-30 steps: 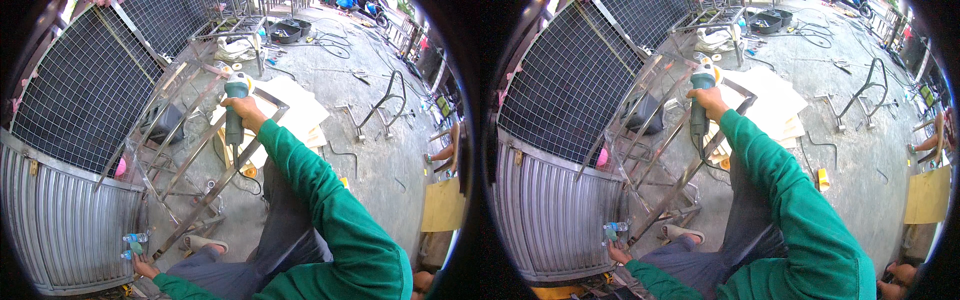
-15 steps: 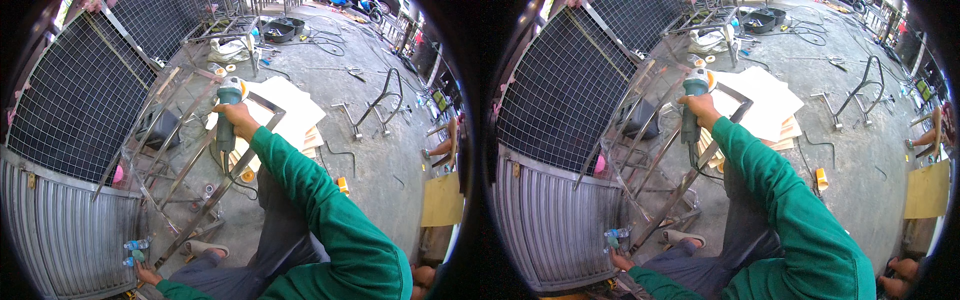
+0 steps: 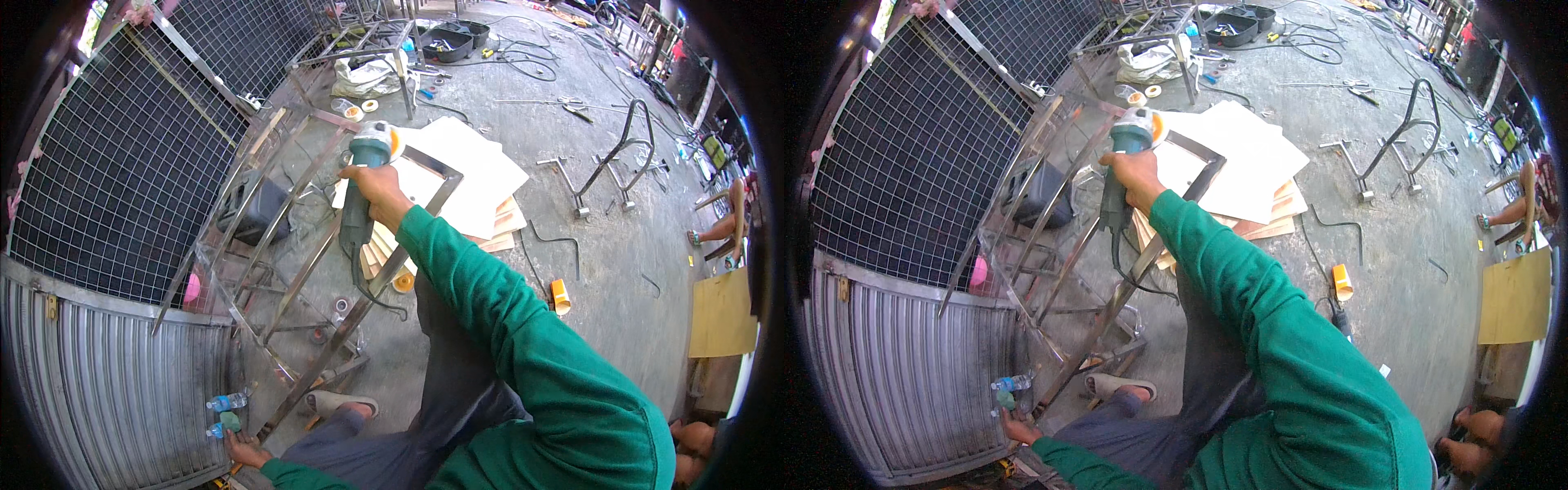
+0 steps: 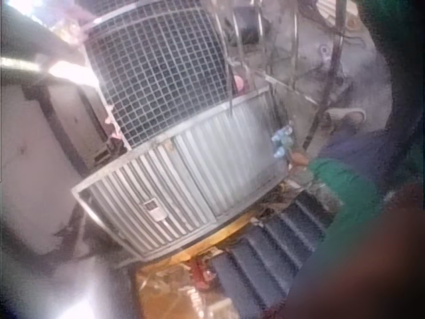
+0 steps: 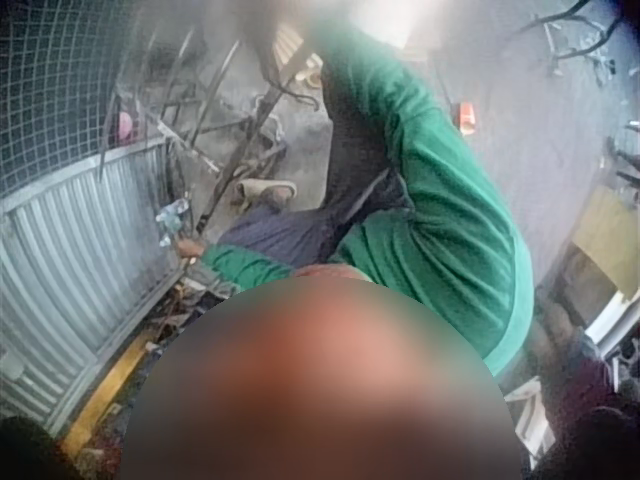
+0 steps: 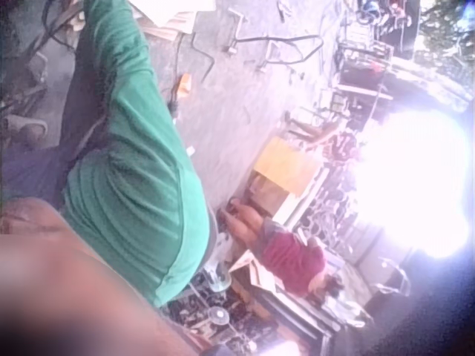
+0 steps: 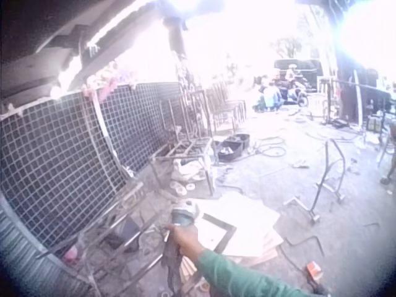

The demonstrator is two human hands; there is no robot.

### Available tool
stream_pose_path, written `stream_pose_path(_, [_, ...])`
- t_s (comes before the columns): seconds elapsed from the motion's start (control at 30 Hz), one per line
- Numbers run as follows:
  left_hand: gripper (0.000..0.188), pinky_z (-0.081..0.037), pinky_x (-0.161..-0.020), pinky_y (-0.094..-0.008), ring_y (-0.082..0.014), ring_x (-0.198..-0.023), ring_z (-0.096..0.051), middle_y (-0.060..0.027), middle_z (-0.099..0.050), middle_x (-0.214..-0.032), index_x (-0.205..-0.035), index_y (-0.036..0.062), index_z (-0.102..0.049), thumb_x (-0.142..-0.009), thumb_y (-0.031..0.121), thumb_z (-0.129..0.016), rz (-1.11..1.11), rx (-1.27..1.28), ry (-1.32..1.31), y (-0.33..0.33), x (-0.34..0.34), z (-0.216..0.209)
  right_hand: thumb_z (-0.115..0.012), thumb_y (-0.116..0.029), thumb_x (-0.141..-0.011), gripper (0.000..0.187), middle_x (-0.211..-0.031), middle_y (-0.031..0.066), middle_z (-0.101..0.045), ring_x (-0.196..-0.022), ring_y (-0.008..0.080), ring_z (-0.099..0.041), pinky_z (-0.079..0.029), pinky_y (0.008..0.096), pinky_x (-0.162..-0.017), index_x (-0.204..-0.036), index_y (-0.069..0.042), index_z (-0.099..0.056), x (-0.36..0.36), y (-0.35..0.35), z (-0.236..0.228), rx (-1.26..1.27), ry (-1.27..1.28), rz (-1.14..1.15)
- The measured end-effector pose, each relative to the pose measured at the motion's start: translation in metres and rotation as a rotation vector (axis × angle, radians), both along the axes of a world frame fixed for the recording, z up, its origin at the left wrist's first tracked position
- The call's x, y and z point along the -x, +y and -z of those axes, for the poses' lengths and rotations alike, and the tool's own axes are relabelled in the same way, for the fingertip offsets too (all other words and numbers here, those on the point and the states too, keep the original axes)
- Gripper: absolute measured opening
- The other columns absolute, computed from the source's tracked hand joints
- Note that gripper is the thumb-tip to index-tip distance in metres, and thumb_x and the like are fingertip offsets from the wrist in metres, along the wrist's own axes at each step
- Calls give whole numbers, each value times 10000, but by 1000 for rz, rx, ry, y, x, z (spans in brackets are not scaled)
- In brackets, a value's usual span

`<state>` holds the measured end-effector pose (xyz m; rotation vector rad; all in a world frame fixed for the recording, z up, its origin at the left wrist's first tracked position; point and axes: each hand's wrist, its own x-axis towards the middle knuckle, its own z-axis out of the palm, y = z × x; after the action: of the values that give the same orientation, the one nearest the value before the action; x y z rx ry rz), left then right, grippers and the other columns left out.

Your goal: The person uses an angle grinder to smooth the edges of a rectangular metal frame. They hold the frame with one hand and operate the grinder with the other, moving along the frame's edges. The person then lifts and repositions the frame to continue grinding.

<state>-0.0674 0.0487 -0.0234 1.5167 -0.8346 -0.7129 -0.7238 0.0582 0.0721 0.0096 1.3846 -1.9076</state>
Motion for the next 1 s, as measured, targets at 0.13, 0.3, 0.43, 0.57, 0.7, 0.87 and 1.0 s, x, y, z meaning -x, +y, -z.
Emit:
stream_pose_path(0.13, [492,-564,-947,-431,-380,-1163,-656,-241,-625,-1330,-1402,-91,-563,-1020,214,-623,-37,5,8,9,11,-6,-827,-81,-784,405,-923,160,-645,-753,287,-697,-594,461,-632,-1056,79,-572,-12,15,0,40,-13,182])
stream_pose_path(0.3, [488,-566,-917,-436,-355,-1118,-685,-218,-639,-1340,-1402,-79,-578,-1020,221,-629,-42,5,49,6,8,-3,-821,-66,-778,399,-906,153,-641,-722,274,-682,-575,447,-616,-1057,72,-571,-22,29,9,98,3,236])
stream_pose_path(0.43, [464,-567,-914,-425,-344,-1106,-691,-208,-640,-1353,-1390,-74,-598,-1019,204,-624,-37,-57,-58,-3,-4,5,-834,-76,-740,417,-935,142,-640,-749,261,-659,-545,439,-640,-1046,56,-583,-10,13,7,38,59,163])
stream_pose_path(0.57, [467,-572,-952,-442,-355,-1129,-679,-219,-626,-1366,-1398,-76,-589,-1022,200,-612,-5,-11,-8,-2,-4,5,-853,-74,-745,464,-927,165,-641,-741,276,-682,-560,444,-615,-1071,88,-565,-5,12,2,14,62,85])
stream_pose_path(0.7, [490,-570,-1007,-471,-364,-1188,-646,-230,-608,-1381,-1423,-78,-559,-1028,208,-597,-35,-32,-39,4,3,0,-857,-96,-746,485,-960,168,-641,-776,275,-677,-561,449,-638,-1088,86,-566,-18,32,1,-12,30,119])
stream_pose_path(0.87, [504,-575,-1016,-464,-371,-1215,-629,-234,-596,-1392,-1445,-80,-531,-1032,205,-587,-2,-1,5,4,2,1,-843,-98,-723,427,-976,152,-654,-810,262,-662,-546,437,-688,-1043,49,-601,-25,39,6,-48,80,276])
stream_pose_path(1.0, [494,-572,-1013,-464,-374,-1215,-628,-232,-596,-1394,-1431,-83,-545,-1025,195,-596,-6,12,18,-1,-7,9,-847,-86,-735,436,-956,142,-632,-783,252,-656,-542,435,-650,-1051,56,-581,-15,31,8,36,95,123])
